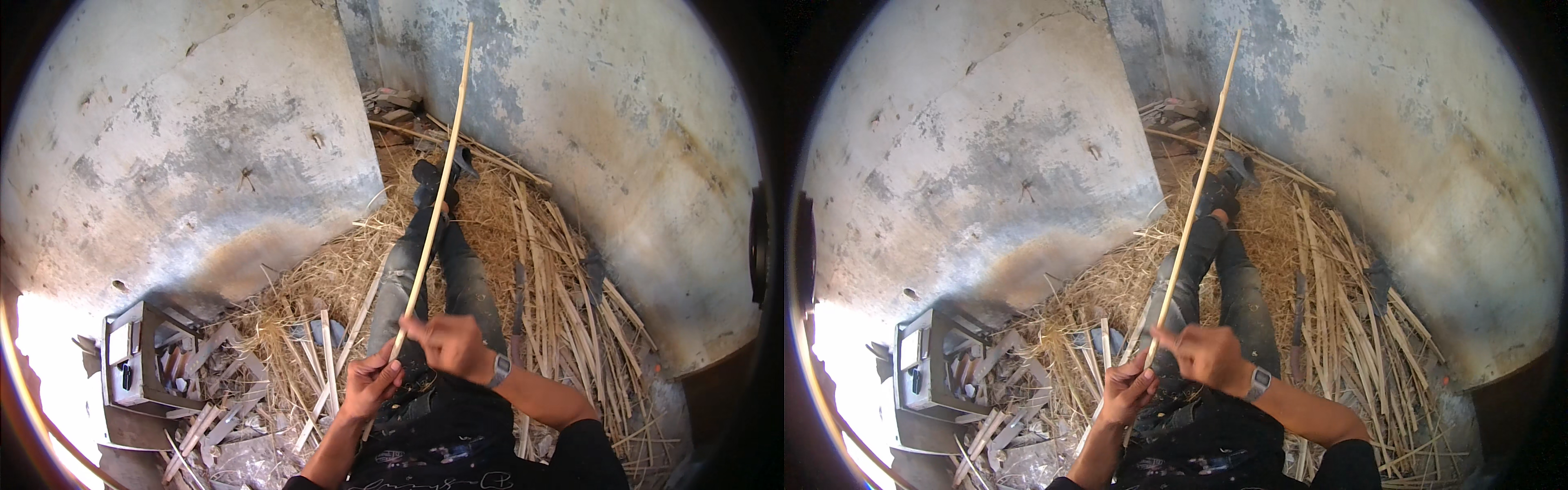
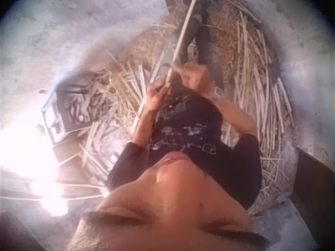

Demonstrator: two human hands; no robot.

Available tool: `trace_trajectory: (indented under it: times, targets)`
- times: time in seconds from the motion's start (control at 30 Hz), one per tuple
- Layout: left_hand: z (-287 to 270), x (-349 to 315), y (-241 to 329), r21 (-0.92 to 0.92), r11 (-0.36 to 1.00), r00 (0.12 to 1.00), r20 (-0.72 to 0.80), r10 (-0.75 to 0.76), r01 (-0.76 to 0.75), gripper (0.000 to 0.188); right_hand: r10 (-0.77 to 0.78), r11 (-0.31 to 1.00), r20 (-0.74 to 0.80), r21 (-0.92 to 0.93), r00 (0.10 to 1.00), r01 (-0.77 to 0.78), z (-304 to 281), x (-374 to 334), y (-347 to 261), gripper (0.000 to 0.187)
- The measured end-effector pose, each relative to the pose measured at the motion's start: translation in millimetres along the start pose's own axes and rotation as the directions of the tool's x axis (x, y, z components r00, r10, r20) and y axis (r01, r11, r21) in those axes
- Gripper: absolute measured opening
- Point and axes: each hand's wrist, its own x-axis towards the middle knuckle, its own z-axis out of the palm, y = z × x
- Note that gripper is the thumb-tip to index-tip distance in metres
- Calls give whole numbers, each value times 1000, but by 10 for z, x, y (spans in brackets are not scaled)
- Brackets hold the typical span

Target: The person scrapes a long wood strip by hand using a small blade, removing shavings from the surface of the strip.

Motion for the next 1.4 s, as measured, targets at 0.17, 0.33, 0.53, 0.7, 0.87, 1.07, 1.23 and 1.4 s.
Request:
trace_trajectory:
  times: [0.17, 0.33, 0.53, 0.7, 0.87, 1.07, 1.23, 1.4]
  targets:
    - [96, -100, 24, -19, 998, 998, -9, -59, 59, 45, 112, 981, -304, -119, 946, -155, -130, 461, 286, 51]
    - [7, 36, 20, -14, 1000, 999, -30, -17, 17, 46, -20, 998, 91, -50, 996, 25, -12, 173, -90, 41]
    - [95, 79, 102, -71, 997, 999, 33, -19, 22, 44, 165, 985, -451, 38, 877, -166, -140, 756, 515, 44]
    - [20, 157, 56, -182, 982, 999, 42, -35, 42, 43, -72, 990, 2, -125, 997, 72, 53, 249, 78, 46]
    - [-32, 81, -95, -215, 975, 998, 53, -43, 54, 45, 65, 980, -105, -178, 992, -83, -104, 474, 417, 47]
    - [52, 126, 86, -205, 979, 1000, -3, -24, 23, 44, -22, 991, 108, -126, 994, 36, -69, 215, 159, 47]
    - [45, 38, 46, 20, 999, 999, -46, -27, 28, 45, 92, 983, -224, -136, 970, -125, -234, 534, 548, 46]
    - [145, 128, 197, 13, 999, 998, -45, -33, 33, 47, -13, 1000, 73, -19, 997, 14, -66, 250, 49, 37]
